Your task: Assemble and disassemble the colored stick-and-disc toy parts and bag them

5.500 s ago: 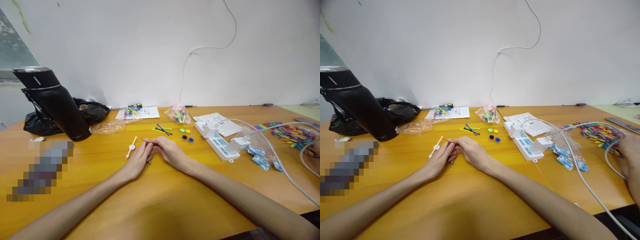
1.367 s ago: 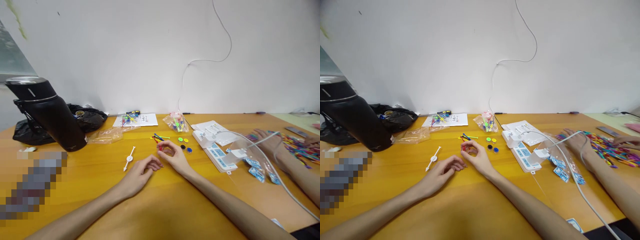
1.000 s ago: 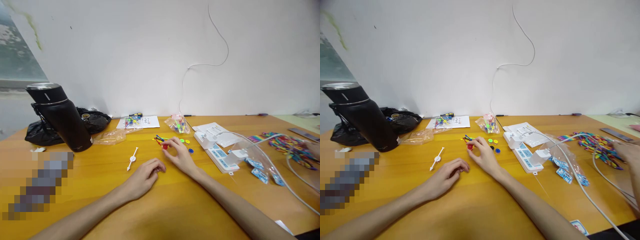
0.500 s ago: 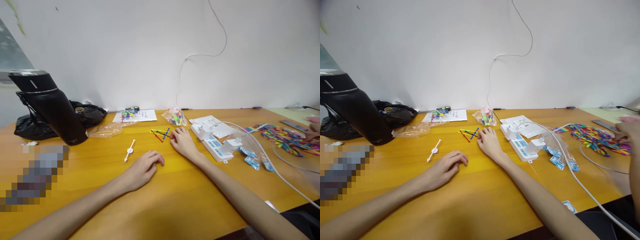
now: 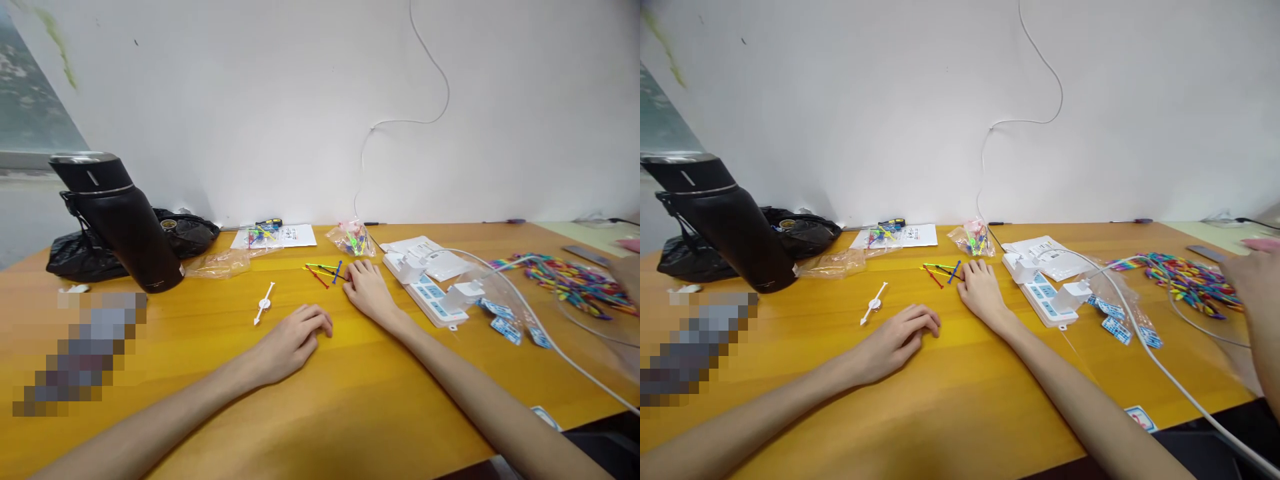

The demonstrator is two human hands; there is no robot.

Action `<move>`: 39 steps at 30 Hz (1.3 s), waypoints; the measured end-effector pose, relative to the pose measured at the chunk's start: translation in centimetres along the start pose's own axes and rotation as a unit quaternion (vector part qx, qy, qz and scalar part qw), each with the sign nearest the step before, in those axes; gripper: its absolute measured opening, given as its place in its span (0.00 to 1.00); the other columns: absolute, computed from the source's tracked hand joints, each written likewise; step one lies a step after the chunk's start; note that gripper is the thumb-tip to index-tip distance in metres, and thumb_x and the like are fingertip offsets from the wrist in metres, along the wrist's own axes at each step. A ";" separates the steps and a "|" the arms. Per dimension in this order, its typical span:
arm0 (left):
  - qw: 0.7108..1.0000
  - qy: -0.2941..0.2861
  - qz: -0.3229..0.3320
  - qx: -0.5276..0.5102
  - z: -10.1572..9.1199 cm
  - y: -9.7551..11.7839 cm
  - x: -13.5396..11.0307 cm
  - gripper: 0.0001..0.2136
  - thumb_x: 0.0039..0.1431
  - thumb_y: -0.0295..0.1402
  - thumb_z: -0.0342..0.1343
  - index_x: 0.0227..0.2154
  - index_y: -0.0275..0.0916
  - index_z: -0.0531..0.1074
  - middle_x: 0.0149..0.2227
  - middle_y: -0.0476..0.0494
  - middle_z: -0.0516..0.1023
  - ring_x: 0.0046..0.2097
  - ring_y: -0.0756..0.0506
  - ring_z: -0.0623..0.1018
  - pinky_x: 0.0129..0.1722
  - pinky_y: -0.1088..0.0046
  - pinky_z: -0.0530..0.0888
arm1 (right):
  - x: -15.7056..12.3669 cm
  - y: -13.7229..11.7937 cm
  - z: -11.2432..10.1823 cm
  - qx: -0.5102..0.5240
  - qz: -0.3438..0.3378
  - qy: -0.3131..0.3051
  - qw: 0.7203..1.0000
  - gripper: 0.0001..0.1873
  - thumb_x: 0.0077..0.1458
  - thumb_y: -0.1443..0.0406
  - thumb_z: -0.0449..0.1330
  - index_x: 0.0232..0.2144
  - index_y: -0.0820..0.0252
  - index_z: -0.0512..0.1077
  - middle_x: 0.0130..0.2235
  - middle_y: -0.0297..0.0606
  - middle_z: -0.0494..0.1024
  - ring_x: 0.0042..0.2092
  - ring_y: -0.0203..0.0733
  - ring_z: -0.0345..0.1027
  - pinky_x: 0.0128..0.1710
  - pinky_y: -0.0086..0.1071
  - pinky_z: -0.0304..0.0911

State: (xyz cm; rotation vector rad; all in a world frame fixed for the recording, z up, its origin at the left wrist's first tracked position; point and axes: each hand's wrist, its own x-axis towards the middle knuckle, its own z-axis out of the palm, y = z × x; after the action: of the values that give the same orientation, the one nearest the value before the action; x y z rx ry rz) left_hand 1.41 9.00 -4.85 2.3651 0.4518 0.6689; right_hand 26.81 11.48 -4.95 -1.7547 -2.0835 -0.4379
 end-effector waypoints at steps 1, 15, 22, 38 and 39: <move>1.000 -0.001 0.000 0.001 0.0 0.0 0.0 0.16 0.63 0.18 0.43 0.43 0.42 0.71 0.49 0.42 0.75 0.51 0.42 0.73 0.55 0.63 0.69 | 0.0 0.0 0.0 0.007 -0.002 0.003 1.000 0.05 0.58 0.72 0.56 0.35 0.58 0.69 0.39 0.45 0.75 0.46 0.53 0.64 0.47 0.44 0.59; 1.000 -0.004 0.004 0.017 0.0 0.1 0.0 0.16 0.63 0.18 0.44 0.43 0.42 0.71 0.49 0.43 0.75 0.51 0.43 0.73 0.55 0.64 0.69 | 0.0 0.1 1.0 0.182 -0.109 -0.053 0.976 0.27 0.62 0.76 0.50 0.60 0.56 0.71 0.60 0.40 0.74 0.62 0.50 0.60 0.63 0.52 0.57; 0.994 0.034 -0.005 0.099 -1.0 0.7 -0.3 0.16 0.63 0.19 0.45 0.46 0.43 0.70 0.53 0.44 0.74 0.57 0.42 0.70 0.60 0.63 0.66 | 0.0 -0.3 0.5 0.206 -0.114 -0.032 0.971 0.27 0.64 0.75 0.49 0.62 0.53 0.68 0.63 0.39 0.70 0.64 0.48 0.58 0.65 0.49 0.54; 0.968 0.153 -0.189 0.056 -4.8 -3.5 -3.8 0.09 0.68 0.38 0.50 0.41 0.41 0.72 0.44 0.44 0.75 0.45 0.41 0.75 0.49 0.62 0.71 | -1.2 -5.5 -1.4 0.201 -0.167 -0.004 0.965 0.16 0.73 0.64 0.46 0.32 0.59 0.66 0.30 0.37 0.75 0.31 0.41 0.65 0.34 0.33 0.58; 0.970 0.156 -0.182 0.032 -4.7 -3.2 -3.7 0.09 0.68 0.38 0.50 0.42 0.42 0.72 0.44 0.44 0.76 0.45 0.42 0.76 0.48 0.63 0.72 | -1.4 -5.8 -1.6 0.213 -0.166 -0.012 0.963 0.14 0.73 0.65 0.47 0.34 0.59 0.67 0.31 0.38 0.76 0.31 0.41 0.66 0.34 0.33 0.59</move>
State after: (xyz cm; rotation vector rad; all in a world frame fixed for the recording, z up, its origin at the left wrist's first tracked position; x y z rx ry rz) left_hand -4.68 11.92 -5.10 2.1545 1.0289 0.8590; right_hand 21.44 8.58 -4.20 -1.1777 -2.2848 -0.0445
